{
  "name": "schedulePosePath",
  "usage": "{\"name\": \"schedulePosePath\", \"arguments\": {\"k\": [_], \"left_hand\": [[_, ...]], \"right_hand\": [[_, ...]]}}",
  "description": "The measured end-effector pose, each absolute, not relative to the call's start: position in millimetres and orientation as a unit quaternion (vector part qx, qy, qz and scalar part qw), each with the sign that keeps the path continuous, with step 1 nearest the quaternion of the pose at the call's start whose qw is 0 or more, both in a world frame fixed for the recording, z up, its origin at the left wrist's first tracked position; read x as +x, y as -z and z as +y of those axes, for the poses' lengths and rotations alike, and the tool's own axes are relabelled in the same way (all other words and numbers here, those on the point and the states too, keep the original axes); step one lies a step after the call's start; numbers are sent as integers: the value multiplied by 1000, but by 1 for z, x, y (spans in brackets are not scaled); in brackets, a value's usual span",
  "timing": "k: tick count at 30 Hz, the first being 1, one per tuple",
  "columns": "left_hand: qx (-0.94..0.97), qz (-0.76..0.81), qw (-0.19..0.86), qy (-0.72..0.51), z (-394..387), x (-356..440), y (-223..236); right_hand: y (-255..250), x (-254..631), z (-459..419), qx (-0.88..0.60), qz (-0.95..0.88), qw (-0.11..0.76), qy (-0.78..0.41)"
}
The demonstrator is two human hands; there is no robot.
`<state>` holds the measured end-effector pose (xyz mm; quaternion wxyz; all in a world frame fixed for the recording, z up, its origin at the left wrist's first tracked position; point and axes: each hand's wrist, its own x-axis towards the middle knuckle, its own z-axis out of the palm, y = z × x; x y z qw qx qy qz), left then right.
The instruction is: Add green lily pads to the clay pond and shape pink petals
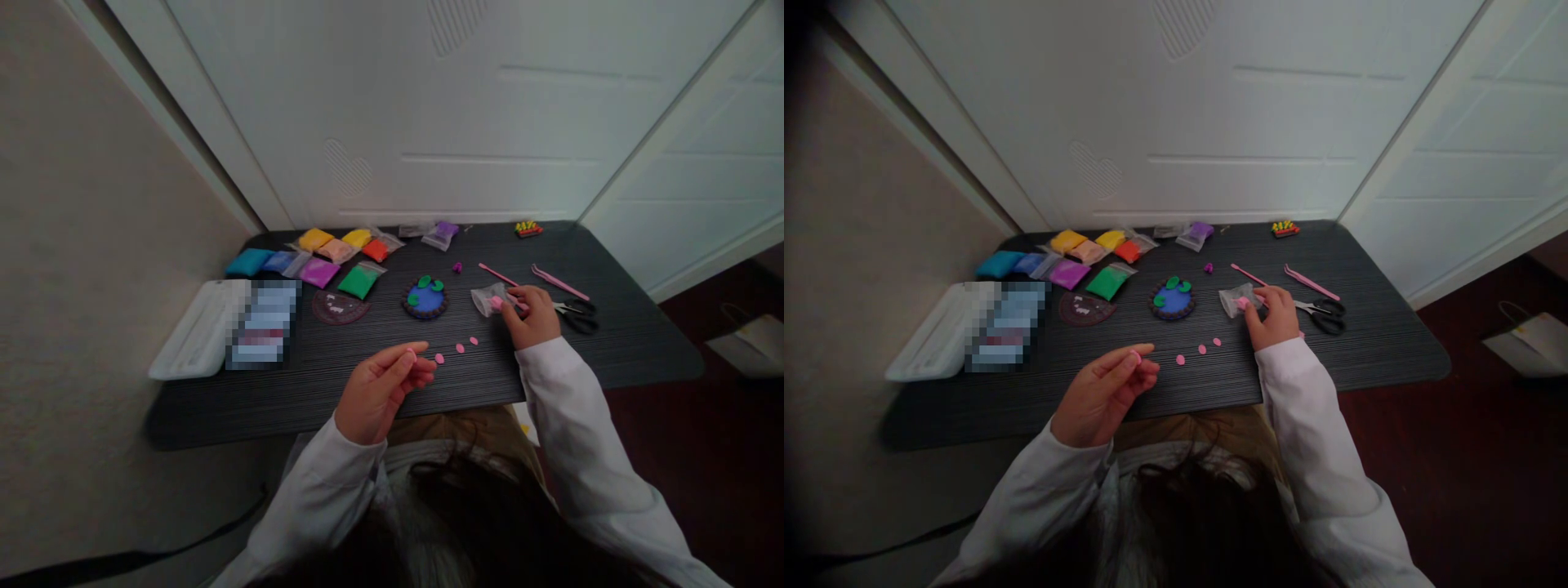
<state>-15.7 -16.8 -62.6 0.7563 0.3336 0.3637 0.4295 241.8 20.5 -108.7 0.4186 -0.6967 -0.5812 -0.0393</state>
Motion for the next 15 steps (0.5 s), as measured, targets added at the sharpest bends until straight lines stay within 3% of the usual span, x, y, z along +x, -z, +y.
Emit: {"name": "schedulePosePath", "arguments": {"k": [15], "left_hand": [[327, 350, 758, -442, -16, -14, 66]], "right_hand": [[105, 238, 18, -707, -564, 427, 9]]}}
